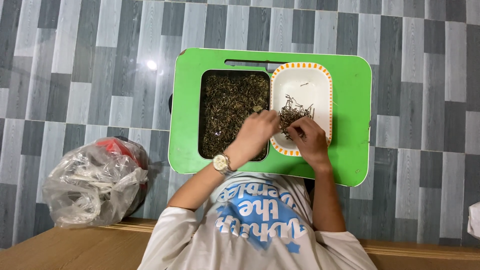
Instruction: The person sits on the floor and sorts dried green herbs from a metal tray into a white bowl using both hands. They pick up small handfuls of the herbs, separate them, and place the selected portions into the bowl.
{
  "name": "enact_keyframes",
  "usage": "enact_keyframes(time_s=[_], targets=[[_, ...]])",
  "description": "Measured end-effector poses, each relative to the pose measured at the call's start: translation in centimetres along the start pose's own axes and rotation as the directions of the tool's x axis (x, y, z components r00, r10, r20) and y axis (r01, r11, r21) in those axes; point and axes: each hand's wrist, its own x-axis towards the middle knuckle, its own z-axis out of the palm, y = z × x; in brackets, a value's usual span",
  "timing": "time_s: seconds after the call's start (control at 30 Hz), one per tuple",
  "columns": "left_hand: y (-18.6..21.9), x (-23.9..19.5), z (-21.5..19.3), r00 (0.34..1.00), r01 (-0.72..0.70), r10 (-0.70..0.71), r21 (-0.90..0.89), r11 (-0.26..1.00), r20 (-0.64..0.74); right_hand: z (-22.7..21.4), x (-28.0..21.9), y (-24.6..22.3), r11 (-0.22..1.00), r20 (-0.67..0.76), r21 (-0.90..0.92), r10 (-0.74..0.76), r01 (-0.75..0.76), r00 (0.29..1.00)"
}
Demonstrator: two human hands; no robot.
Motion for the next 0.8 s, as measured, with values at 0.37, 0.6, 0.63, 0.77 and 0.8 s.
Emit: enact_keyframes(time_s=[0.37,0.6,0.63,0.77,0.8], targets=[[-8.1,-0.8,-4.9,0.917,0.279,-0.343,0.288,0.916,0.204,-0.1,0.5,-1.1,1.0,-0.064,0.028,0.012,-0.01,0.998],[-10.8,-2.9,1.2,0.936,0.224,-0.302,0.353,0.908,0.183,0.1,0.7,-1.3,0.999,-0.042,0.033,0.024,-0.023,0.999],[-10.8,-2.8,1.1,0.935,0.225,-0.302,0.352,0.909,0.183,0.1,0.6,-1.1,0.999,-0.04,0.032,0.024,-0.023,0.999],[-11.0,-2.6,0.4,0.958,0.186,-0.241,0.304,0.934,0.156,0.6,0.2,0.0,0.999,-0.031,0.027,0.031,-0.03,0.999],[-11.1,-2.6,0.2,0.96,0.19,-0.234,0.261,0.946,0.15,0.8,0.0,0.5,0.999,-0.029,0.022,0.033,-0.032,0.999]])
